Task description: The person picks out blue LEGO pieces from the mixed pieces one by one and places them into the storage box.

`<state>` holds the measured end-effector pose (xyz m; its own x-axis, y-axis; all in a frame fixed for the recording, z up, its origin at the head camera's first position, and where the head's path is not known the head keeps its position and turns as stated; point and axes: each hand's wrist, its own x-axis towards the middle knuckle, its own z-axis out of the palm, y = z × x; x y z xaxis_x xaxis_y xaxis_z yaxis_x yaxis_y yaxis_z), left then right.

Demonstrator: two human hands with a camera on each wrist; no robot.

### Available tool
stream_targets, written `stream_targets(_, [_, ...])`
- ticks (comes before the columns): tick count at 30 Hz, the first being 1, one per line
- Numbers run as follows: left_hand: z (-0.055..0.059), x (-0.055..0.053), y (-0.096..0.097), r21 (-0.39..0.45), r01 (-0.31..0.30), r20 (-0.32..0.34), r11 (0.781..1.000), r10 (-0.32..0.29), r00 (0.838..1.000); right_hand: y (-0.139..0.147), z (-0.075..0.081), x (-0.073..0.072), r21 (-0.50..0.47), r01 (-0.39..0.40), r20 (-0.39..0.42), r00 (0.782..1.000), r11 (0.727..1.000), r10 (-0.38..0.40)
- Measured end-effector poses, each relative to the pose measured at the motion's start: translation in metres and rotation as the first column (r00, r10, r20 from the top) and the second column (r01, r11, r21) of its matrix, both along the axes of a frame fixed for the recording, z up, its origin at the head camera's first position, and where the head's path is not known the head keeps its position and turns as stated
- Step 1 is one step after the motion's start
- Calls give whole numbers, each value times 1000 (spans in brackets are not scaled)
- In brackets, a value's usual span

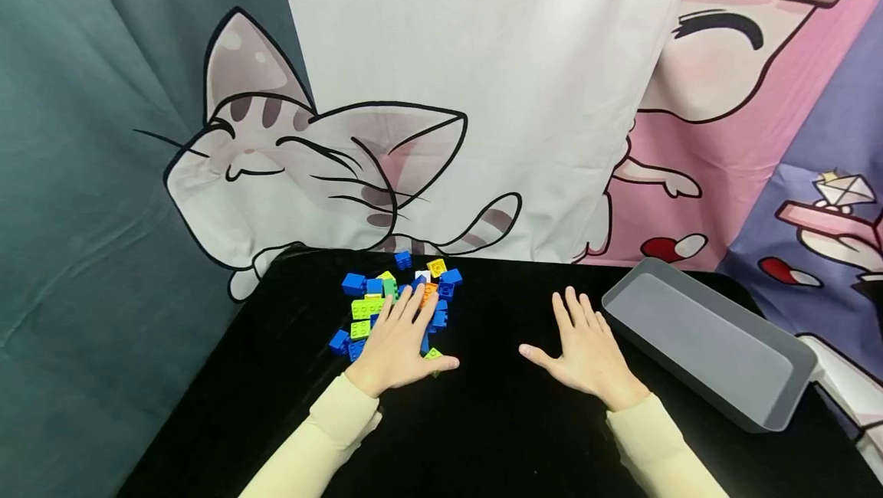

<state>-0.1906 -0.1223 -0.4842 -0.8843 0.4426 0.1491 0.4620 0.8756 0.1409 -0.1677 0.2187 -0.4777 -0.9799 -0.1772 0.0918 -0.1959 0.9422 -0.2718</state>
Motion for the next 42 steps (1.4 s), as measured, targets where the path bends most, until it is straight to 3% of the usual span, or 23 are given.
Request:
stream_targets(14, [1, -1, 0, 1, -3, -22, 1000, 3, 1000, 4, 6, -1, -13, -4, -1, 1000, 1000, 4])
stream_targets(19, [2, -1, -1, 4, -8, -17, 1000, 8, 1000, 19, 18, -8, 17, -20, -29, 999, 1000, 21])
stream_targets(23, [4, 0, -1, 10, -5, -11, 1000, 5, 1000, 50, 35, -15, 55, -24, -49, 998, 998, 27])
stream_targets(29, [7, 0, -1, 36, 36, -26, 999, -35, 999, 120, 54, -23, 102, -4, -44, 999, 995, 9])
stream_targets(37, [7, 0, -3, 25, 84, -55, 996, -82, 995, 215, 53, -32, 153, 66, 6, 998, 986, -68])
stream_targets(42, [11, -1, -6, 28, 112, -100, 993, -109, 989, 256, 51, -38, 178, 102, 80, 990, 979, -118])
